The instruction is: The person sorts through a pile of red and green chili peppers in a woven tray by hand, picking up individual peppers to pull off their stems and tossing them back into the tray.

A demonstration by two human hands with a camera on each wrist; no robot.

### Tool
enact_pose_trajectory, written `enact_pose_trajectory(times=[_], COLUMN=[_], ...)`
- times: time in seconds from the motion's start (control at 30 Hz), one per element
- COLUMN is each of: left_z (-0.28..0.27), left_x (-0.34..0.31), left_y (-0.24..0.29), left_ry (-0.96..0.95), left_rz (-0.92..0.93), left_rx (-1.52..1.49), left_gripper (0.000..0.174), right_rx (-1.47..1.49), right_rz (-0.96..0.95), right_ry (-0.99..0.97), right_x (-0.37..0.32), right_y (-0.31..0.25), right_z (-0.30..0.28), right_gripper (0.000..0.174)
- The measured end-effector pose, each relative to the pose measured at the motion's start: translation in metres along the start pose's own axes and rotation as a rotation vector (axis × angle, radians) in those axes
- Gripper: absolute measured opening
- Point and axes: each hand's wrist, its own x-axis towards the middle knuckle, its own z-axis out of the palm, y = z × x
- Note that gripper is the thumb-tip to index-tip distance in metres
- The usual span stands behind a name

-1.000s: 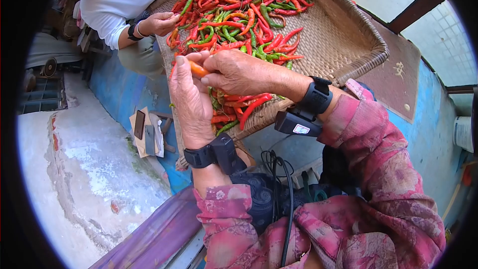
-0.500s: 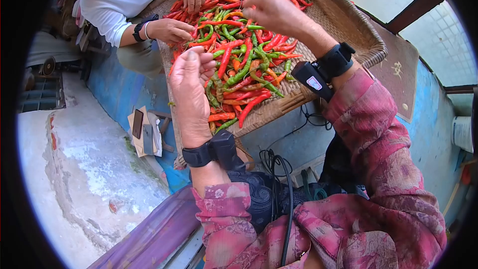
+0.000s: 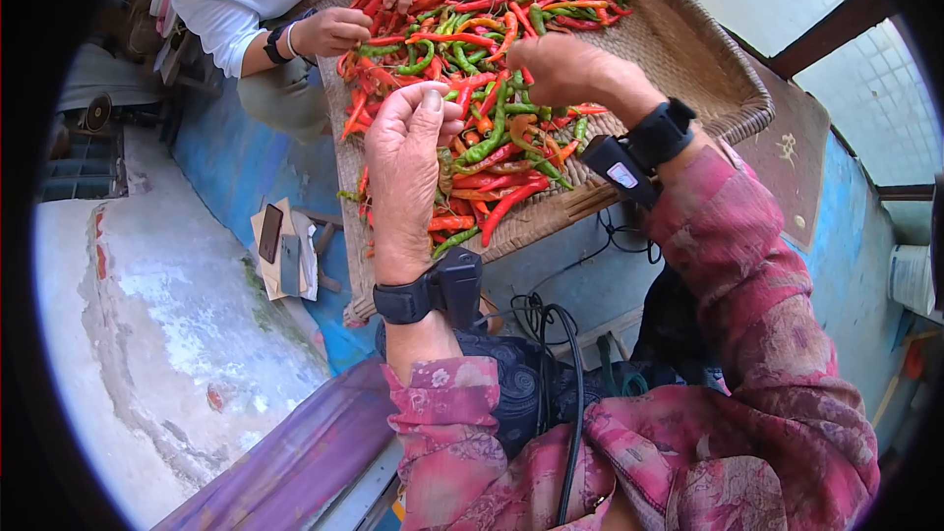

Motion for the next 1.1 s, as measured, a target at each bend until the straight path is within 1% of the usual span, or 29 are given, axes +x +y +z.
enact_pose_trajectory(times=[0.07, 0.1, 0.13, 0.2, 0.23, 0.27, 0.3, 0.33, 0.37, 0.4, 0.47, 0.53, 0.57, 0.6, 0.63, 0.67, 0.7, 0.73, 0.77, 0.8, 0.83, 0.87, 0.93, 0.97, 1.0, 1.03, 1.07, 1.1], left_z=[0.003, 0.005, 0.007, 0.010, 0.013, 0.015, 0.017, 0.018, 0.019, 0.020, 0.021, 0.024, 0.023, 0.021, 0.020, 0.019, 0.018, 0.017, 0.015, 0.014, 0.014, 0.014, 0.016, 0.016, 0.016, 0.017, 0.019, 0.021], left_x=[-0.002, -0.002, -0.002, -0.001, -0.002, -0.003, -0.004, -0.004, -0.004, -0.005, -0.006, -0.008, -0.008, -0.006, -0.005, -0.004, -0.003, -0.002, -0.002, -0.002, -0.002, -0.002, -0.001, -0.002, -0.003, -0.005, -0.006, -0.008], left_y=[0.000, 0.000, 0.000, -0.005, -0.005, -0.005, -0.007, -0.007, -0.008, -0.008, -0.006, -0.004, -0.003, -0.003, -0.003, -0.005, -0.007, -0.010, -0.011, -0.012, -0.014, -0.015, -0.017, -0.019, -0.022, -0.023, -0.023, -0.022], left_ry=[-0.012, -0.032, -0.055, -0.094, -0.113, -0.133, -0.153, -0.157, -0.200, -0.242, -0.248, -0.188, -0.190, -0.182, -0.173, -0.172, -0.158, -0.143, -0.141, -0.100, -0.060, -0.060, -0.061, -0.061, -0.117, -0.174, -0.173, -0.181], left_rz=[-0.003, -0.013, -0.022, -0.022, -0.033, -0.044, -0.039, -0.039, -0.060, -0.082, -0.107, -0.089, -0.091, -0.102, -0.113, -0.114, -0.075, -0.037, -0.038, -0.049, -0.059, -0.059, 0.079, 0.080, 0.187, 0.293, 0.293, 0.310], left_rx=[0.012, 0.045, 0.078, 0.096, 0.099, 0.102, 0.099, 0.101, 0.048, -0.005, -0.016, 0.001, 0.002, 0.095, 0.186, 0.185, 0.236, 0.287, 0.288, 0.218, 0.148, 0.148, 0.426, 0.425, 0.667, 0.909, 0.908, 0.978], left_gripper=[0.023, 0.023, 0.024, 0.027, 0.029, 0.032, 0.038, 0.038, 0.039, 0.040, 0.039, 0.036, 0.036, 0.034, 0.032, 0.032, 0.032, 0.033, 0.033, 0.033, 0.032, 0.032, 0.027, 0.027, 0.024, 0.022, 0.022, 0.022], right_rx=[-0.004, 0.235, 0.235, 0.745, 0.794, 0.838, 0.798, 0.757, 0.715, 0.717, 0.499, 0.491, 0.516, 0.540, 0.541, 0.571, 0.601, 0.630, 0.612, 0.593, 0.731, 0.781, 0.656, 0.644, 0.643, 0.392, 0.140, 0.215], right_rz=[-0.069, -0.159, -0.156, -0.215, -0.225, -0.225, -0.251, -0.278, -0.320, -0.317, -0.372, -0.385, -0.369, -0.351, -0.351, -0.367, -0.383, -0.365, -0.326, -0.286, -0.139, -0.088, 0.026, -0.006, -0.006, -0.066, -0.125, -0.110], right_ry=[0.146, 0.267, 0.268, 0.151, 0.177, 0.133, 0.151, 0.169, 0.180, 0.182, 0.312, 0.323, 0.376, 0.429, 0.428, 0.481, 0.533, 0.525, 0.540, 0.556, 0.525, 0.605, 0.780, 0.727, 0.728, 0.773, 0.809, 0.627], right_x=[-0.001, -0.008, -0.011, -0.012, -0.016, -0.019, -0.020, -0.018, -0.016, -0.016, -0.016, -0.019, -0.022, -0.023, -0.022, -0.019, -0.016, -0.014, -0.011, -0.010, -0.013, -0.004, -0.014, -0.012, -0.004, 0.005, 0.012, -0.002], right_y=[-0.002, -0.001, -0.003, -0.010, -0.015, -0.020, -0.023, -0.025, -0.025, -0.026, -0.026, -0.030, -0.031, -0.031, -0.030, -0.028, -0.027, -0.024, -0.020, -0.015, -0.014, -0.004, -0.001, 0.004, 0.010, 0.014, 0.021, 0.010], right_z=[-0.012, -0.017, -0.020, -0.027, -0.026, -0.027, -0.024, -0.020, -0.014, -0.013, -0.010, -0.012, -0.012, -0.012, -0.011, -0.011, -0.011, -0.012, -0.015, -0.019, -0.028, -0.028, -0.041, -0.040, -0.031, -0.020, -0.010, -0.011], right_gripper=[0.039, 0.030, 0.030, 0.024, 0.020, 0.018, 0.017, 0.017, 0.021, 0.021, 0.025, 0.028, 0.027, 0.026, 0.026, 0.025, 0.024, 0.021, 0.021, 0.021, 0.021, 0.024, 0.050, 0.049, 0.049, 0.037, 0.027, 0.031])
